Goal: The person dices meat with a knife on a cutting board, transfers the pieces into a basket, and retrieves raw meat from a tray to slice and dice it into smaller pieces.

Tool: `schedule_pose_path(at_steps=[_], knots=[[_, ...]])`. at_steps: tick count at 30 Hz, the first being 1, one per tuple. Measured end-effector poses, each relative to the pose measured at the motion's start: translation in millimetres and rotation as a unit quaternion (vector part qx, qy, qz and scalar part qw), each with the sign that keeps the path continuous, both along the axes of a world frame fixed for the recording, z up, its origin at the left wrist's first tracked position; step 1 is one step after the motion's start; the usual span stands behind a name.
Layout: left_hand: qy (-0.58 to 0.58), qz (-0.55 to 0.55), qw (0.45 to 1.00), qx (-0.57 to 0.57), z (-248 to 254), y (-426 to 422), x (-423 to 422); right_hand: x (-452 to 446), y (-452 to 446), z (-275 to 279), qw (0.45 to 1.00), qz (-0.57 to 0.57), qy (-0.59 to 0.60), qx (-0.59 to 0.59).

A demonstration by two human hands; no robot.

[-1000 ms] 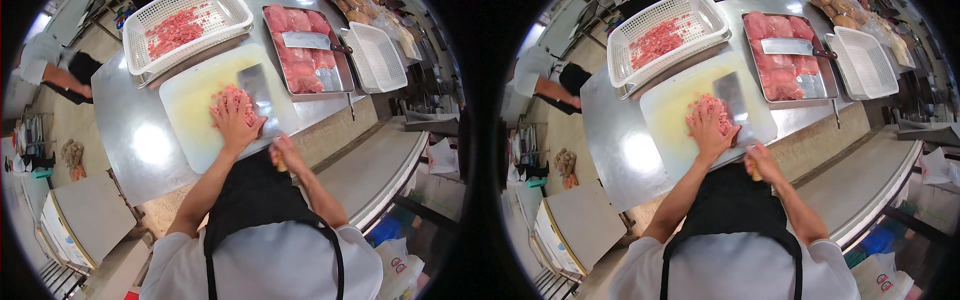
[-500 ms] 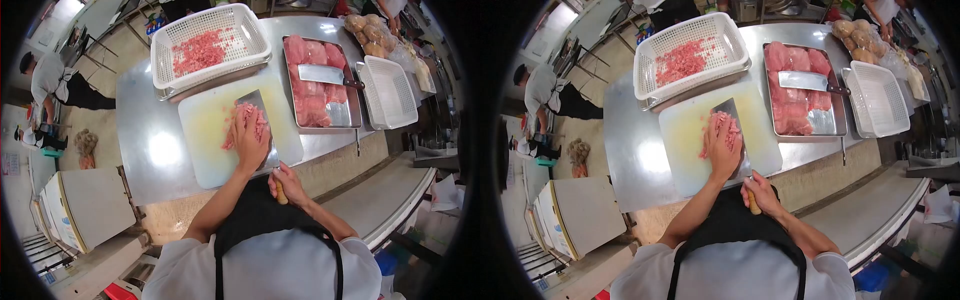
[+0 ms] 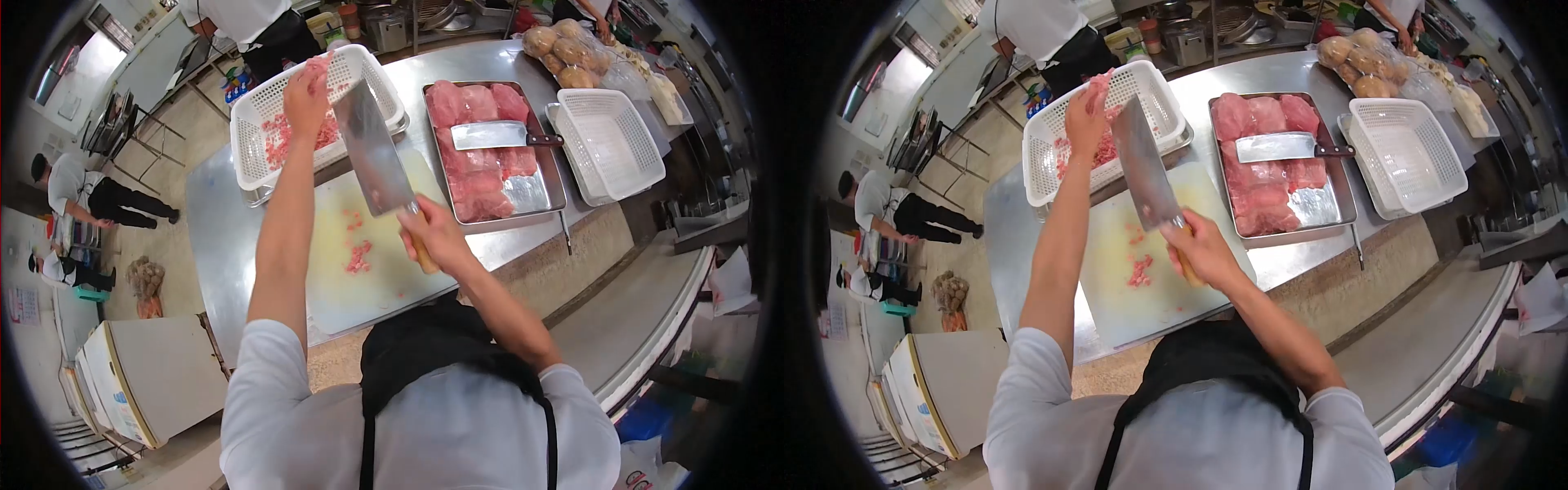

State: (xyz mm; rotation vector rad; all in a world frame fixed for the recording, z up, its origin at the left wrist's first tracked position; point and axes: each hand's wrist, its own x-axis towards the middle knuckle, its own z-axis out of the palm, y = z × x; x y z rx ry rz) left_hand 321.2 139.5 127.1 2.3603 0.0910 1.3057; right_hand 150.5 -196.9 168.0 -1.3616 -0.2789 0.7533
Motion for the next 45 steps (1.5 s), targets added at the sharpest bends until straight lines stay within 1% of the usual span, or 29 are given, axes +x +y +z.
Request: schedule_pose_path(at_steps=[1,2,3,5,7,8,9,12,15,16,18,21,23,25,26,27,29,32,35,36,38,41,44,45], knots=[[0.079,0.03,0.996,0.005,-13,12,-5,-14,-17,-8,1.0,-0.008,-0.007,-0.023],[0.158,0.061,0.986,0.01,-26,22,-9,-26,-36,-34,0.999,-0.015,-0.003,-0.043],[0.231,0.046,0.972,0.004,-42,31,-15,-37,-55,-58,0.998,-0.019,0.004,-0.063],[0.385,0.01,0.923,-0.009,-76,41,-34,-55,-88,-67,0.989,-0.004,0.029,-0.146],[0.442,0.017,0.897,0.017,-84,42,-42,-60,-109,-79,0.971,0.021,-0.103,-0.216],[0.468,0.021,0.883,0.029,-87,42,-48,-61,-115,-83,0.953,0.036,-0.17,-0.249],[0.462,0.01,0.887,0.024,-80,34,-56,-56,-115,-81,0.939,0.038,-0.248,-0.234],[0.451,-0.021,0.892,-0.006,-79,22,-81,-38,-94,-65,0.895,0.094,-0.318,-0.299],[0.35,-0.092,0.926,-0.103,-66,4,-107,-20,-56,-73,0.855,0.136,-0.39,-0.315],[0.277,-0.058,0.949,-0.135,-55,-5,-118,-17,-46,-78,0.847,0.146,-0.413,-0.303],[0.129,0.009,0.972,-0.194,-36,-22,-147,-21,-31,-86,0.831,0.164,-0.452,-0.279],[-0.004,-0.003,0.949,-0.314,-43,-23,-212,-54,-39,-76,0.84,0.206,-0.418,-0.278],[0.058,0.066,0.949,-0.303,-67,-28,-267,-71,-59,-75,0.853,0.219,-0.385,-0.277],[0.216,0.093,0.95,-0.204,-106,-51,-321,-84,-81,-69,0.918,0.167,-0.259,-0.25],[0.223,-0.008,0.965,-0.138,-120,-69,-345,-90,-92,-69,0.942,0.138,-0.193,-0.237],[0.268,-0.062,0.956,-0.103,-121,-96,-362,-94,-102,-73,0.964,0.096,-0.11,-0.222],[0.382,-0.121,0.916,-0.014,-104,-147,-379,-103,-123,-88,0.981,0.009,0.054,-0.188],[0.409,-0.139,0.901,0.036,-119,-162,-371,-111,-151,-106,0.985,-0.079,0.13,-0.076],[0.414,-0.144,0.895,0.082,-125,-153,-354,-115,-171,-131,0.981,-0.085,0.172,-0.025],[0.402,-0.104,0.906,0.083,-127,-146,-343,-118,-173,-137,0.978,-0.09,0.19,-0.011],[0.38,-0.024,0.921,0.083,-131,-128,-318,-121,-167,-138,0.978,-0.088,0.19,-0.025],[0.37,-0.045,0.924,0.081,-146,-105,-298,-121,-153,-142,0.979,-0.079,0.183,-0.045],[0.341,-0.071,0.937,0.023,-151,-113,-301,-126,-124,-135,0.979,-0.07,0.176,-0.069],[0.349,-0.07,0.934,-0.009,-146,-121,-304,-126,-111,-132,0.98,-0.067,0.172,-0.078]])
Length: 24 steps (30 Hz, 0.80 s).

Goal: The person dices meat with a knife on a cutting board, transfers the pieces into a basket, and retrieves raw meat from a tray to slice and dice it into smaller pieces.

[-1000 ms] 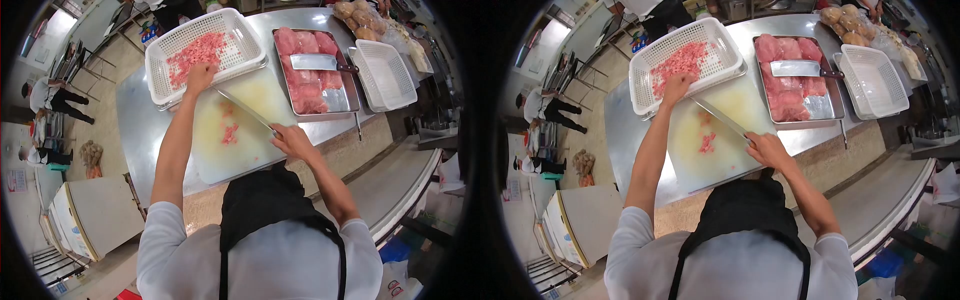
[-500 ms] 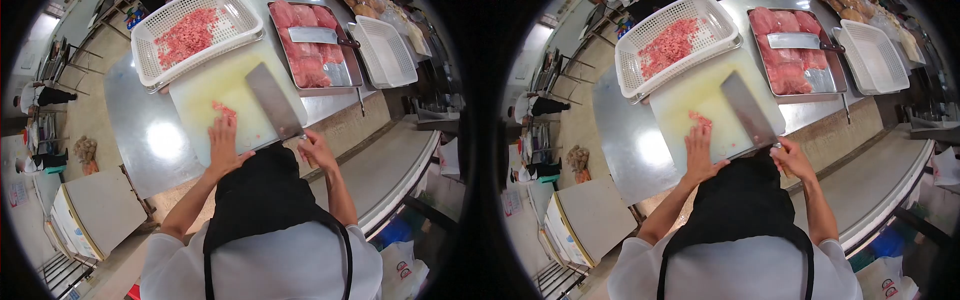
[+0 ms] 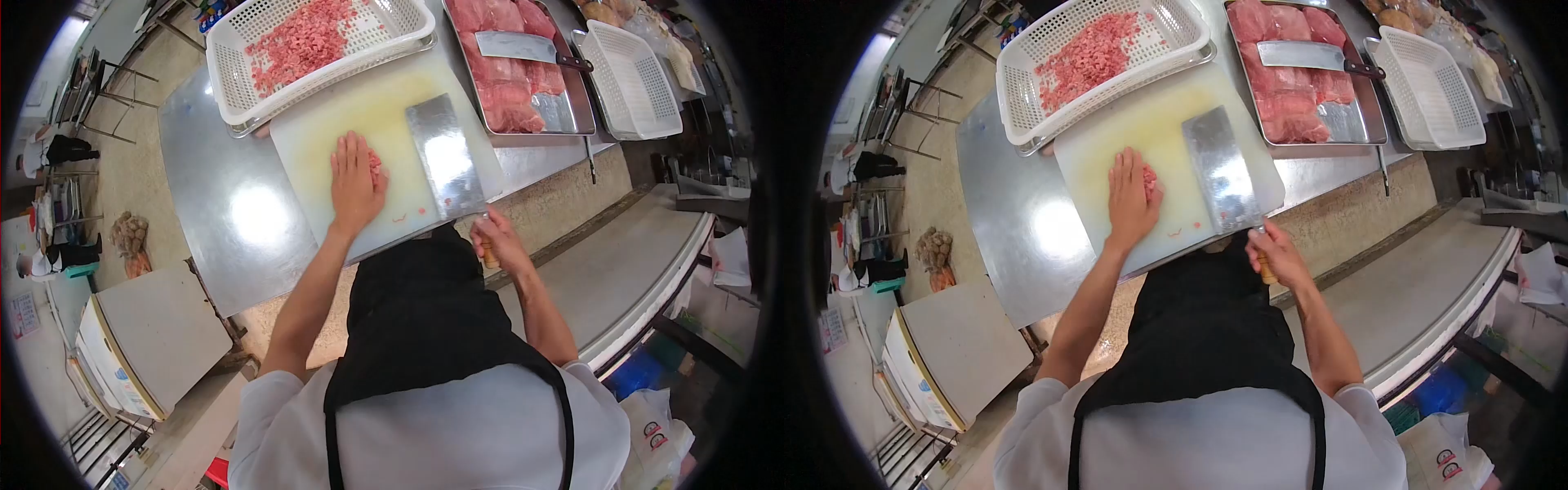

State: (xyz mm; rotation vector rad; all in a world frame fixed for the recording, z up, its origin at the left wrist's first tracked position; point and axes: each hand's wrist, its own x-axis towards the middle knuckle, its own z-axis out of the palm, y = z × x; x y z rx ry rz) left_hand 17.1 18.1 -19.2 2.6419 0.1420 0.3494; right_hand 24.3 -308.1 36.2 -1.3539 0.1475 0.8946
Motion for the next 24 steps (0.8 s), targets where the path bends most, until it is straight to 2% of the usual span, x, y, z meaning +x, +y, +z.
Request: schedule_pose_path(at_steps=[2,6,9,11,13,15,17,19,21,23,24], knots=[[0.021,0.023,0.998,-0.058,16,-28,-10,-3,22,-9,1.0,0.021,0.001,0.005],[-0.044,0.121,0.987,-0.094,14,-63,-2,-18,74,-6,0.995,0.088,0.013,0.036],[-0.128,0.159,0.957,-0.205,-1,-56,9,-21,94,-1,0.989,0.108,0.018,0.099],[-0.156,0.17,0.941,-0.248,16,-49,17,-10,97,17,0.987,0.125,-0.009,0.105],[-0.196,0.162,0.933,-0.257,42,-33,37,7,105,41,0.981,0.145,-0.065,0.113],[-0.274,0.181,0.923,-0.2,95,-9,76,22,111,70,0.969,0.163,-0.142,0.116],[-0.32,0.189,0.912,-0.173,141,39,121,34,111,106,0.971,0.155,-0.151,0.103],[-0.254,0.176,0.914,-0.262,173,95,166,46,100,119,0.975,0.129,-0.161,0.08],[-0.183,0.22,0.955,-0.076,137,162,219,55,77,120,0.982,0.086,-0.163,0.048],[-0.249,0.191,0.949,0.038,98,205,240,72,41,111,0.956,0.036,-0.288,-0.032],[-0.279,0.181,0.938,0.098,90,215,245,87,21,104,0.914,0.023,-0.387,-0.12]])
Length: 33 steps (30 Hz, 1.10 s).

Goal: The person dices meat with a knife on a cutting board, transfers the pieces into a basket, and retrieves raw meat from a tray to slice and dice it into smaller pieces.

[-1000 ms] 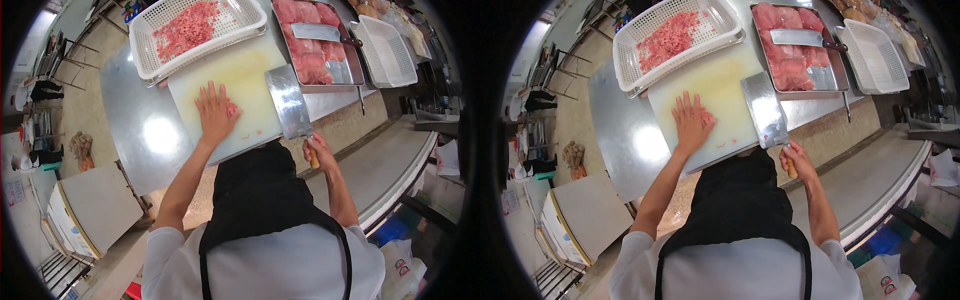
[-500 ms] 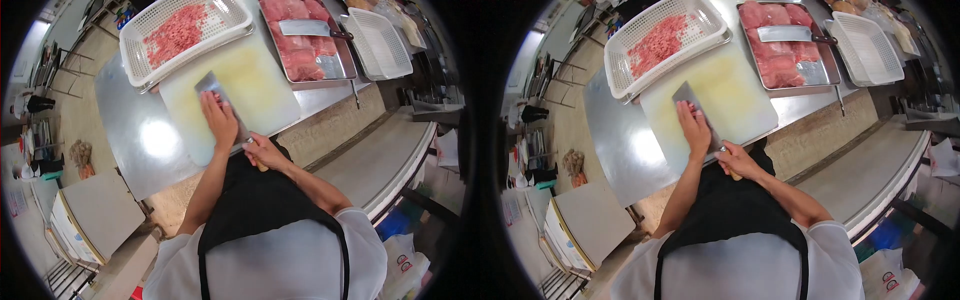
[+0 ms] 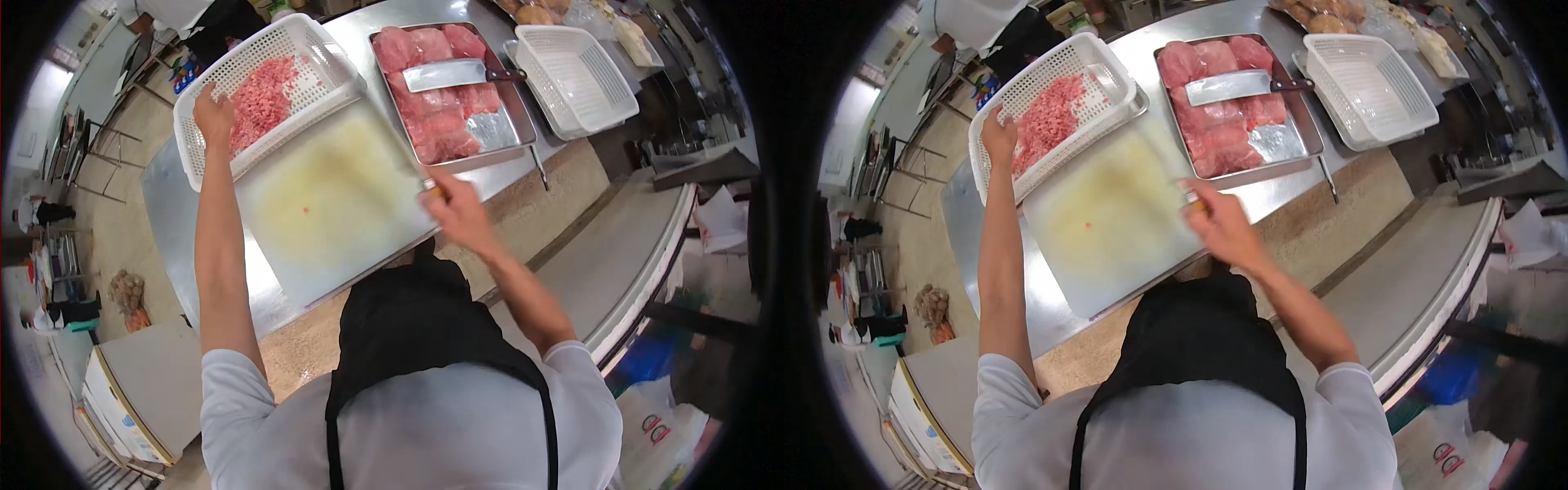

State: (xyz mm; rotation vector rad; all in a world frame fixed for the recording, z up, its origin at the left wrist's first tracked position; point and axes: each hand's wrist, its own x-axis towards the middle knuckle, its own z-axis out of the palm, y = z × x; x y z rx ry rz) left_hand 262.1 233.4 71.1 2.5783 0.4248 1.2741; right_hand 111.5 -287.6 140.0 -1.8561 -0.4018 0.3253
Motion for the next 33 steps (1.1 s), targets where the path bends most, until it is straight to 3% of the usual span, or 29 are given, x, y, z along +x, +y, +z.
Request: schedule_pose_path(at_steps=[2,3,4,8,10,13,15,17,20,22,25,28,29,33], knots=[[-0.025,-0.007,0.999,-0.047,24,-16,-8,37,-33,-10,0.978,-0.052,-0.144,-0.138],[-0.033,-0.011,0.997,-0.069,31,-27,-14,58,-49,-31,0.951,-0.087,-0.256,-0.153],[-0.062,-0.024,0.994,-0.085,31,-29,-13,75,-59,-31,0.943,-0.094,-0.224,-0.226],[0.062,0.016,0.996,-0.059,43,-68,-37,123,-85,-60,0.896,-0.11,-0.267,-0.337],[0.064,-0.055,0.991,-0.102,46,-107,-73,134,-90,-71,0.883,-0.102,-0.268,-0.373],[0.27,-0.188,0.934,-0.139,-5,-133,-151,134,-95,-80,0.88,-0.079,-0.278,-0.378],[0.344,-0.186,0.9,-0.194,-31,-165,-196,128,-94,-81,0.872,-0.1,-0.316,-0.361],[0.334,-0.168,0.904,-0.208,-44,-184,-217,120,-88,-73,0.847,-0.135,-0.408,-0.312],[0.293,-0.158,0.922,-0.199,-49,-195,-224,77,-61,-42,0.954,-0.072,-0.249,-0.154],[0.294,-0.14,0.929,-0.178,-49,-198,-219,42,-53,-68,0.987,0.001,-0.061,-0.146],[0.318,-0.122,0.93,-0.138,-50,-198,-208,23,-41,-97,0.969,0.005,-0.076,-0.235],[0.354,-0.136,0.917,-0.125,-45,-195,-204,25,-34,-107,0.979,0.002,0.028,-0.202],[0.363,-0.146,0.912,-0.124,-41,-191,-199,24,-32,-107,0.978,-0.005,0.011,-0.207],[0.268,-0.1,0.94,-0.185,36,-147,-147,10,-33,-114,0.975,-0.024,-0.016,-0.22]])
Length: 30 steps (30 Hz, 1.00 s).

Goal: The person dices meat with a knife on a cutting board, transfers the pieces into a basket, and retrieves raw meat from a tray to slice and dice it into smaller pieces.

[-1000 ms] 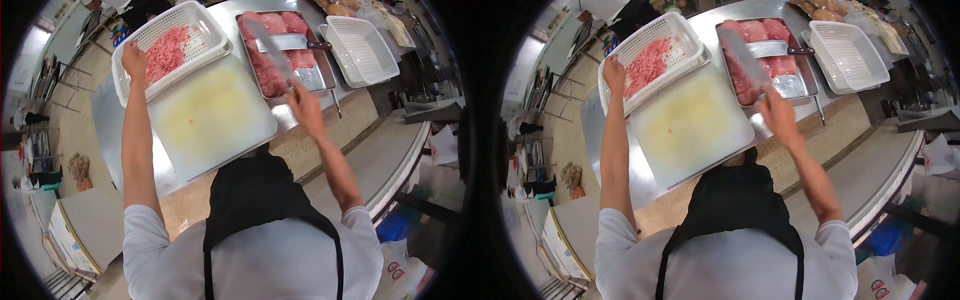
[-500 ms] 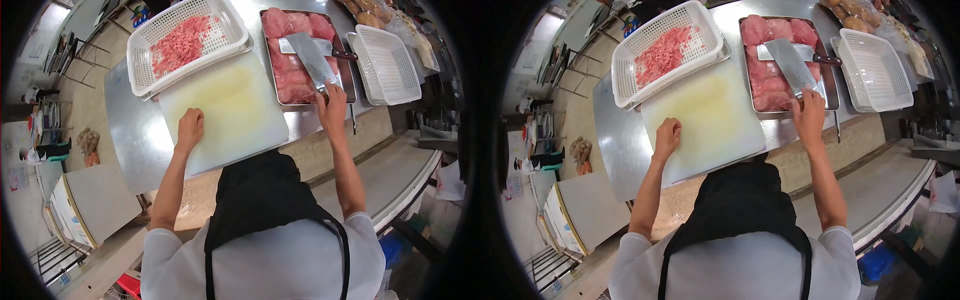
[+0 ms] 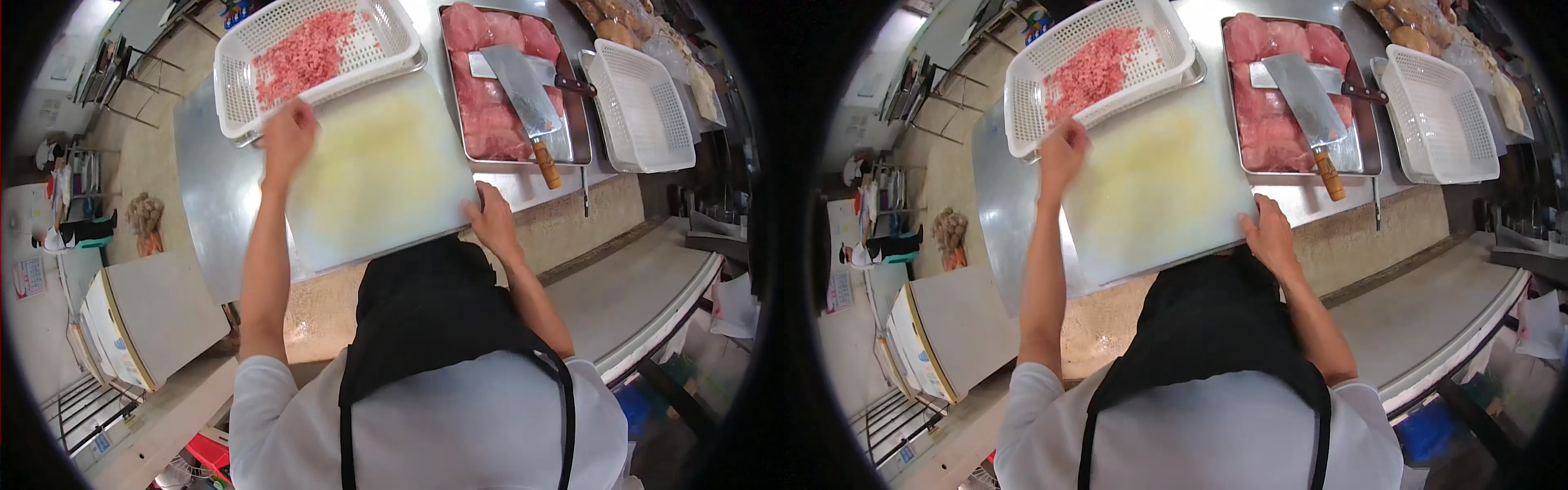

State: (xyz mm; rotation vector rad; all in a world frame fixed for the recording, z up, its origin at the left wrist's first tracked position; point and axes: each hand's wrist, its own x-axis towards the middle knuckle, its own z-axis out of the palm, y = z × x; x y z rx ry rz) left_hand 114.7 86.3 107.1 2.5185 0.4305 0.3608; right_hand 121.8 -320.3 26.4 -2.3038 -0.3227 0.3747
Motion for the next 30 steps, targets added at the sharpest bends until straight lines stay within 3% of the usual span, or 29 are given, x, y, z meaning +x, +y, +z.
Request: schedule_pose_path(at_steps=[2,5,10,12,16,21,23,27,30], knots=[[-0.186,-0.009,0.98,0.066,10,43,26,-7,-2,-2,1.0,0.004,0.005,-0.007],[-0.192,0.076,0.977,-0.043,33,41,-6,-1,4,4,1.0,-0.003,-0.007,0.0],[0.039,0.189,0.981,-0.023,-86,23,-172,-11,9,-4,0.998,-0.014,-0.058,0.024],[0.105,0.295,0.914,-0.259,-111,-3,-217,-11,10,-2,0.998,-0.03,-0.046,0.035],[0.057,0.291,0.889,-0.349,-110,-34,-224,-5,17,6,0.998,-0.035,-0.047,0.039],[0.048,0.301,0.84,-0.449,-101,-20,-214,5,15,11,0.997,-0.061,0.023,0.029],[0.046,0.257,0.817,-0.514,-95,-5,-217,10,10,21,0.993,-0.087,0.054,0.053],[0.058,0.223,0.808,-0.542,-76,-2,-221,0,-5,15,0.893,-0.269,0.163,0.321],[0.067,0.228,0.805,-0.543,-19,-18,-219,-47,3,18,0.829,-0.368,0.246,0.341]])
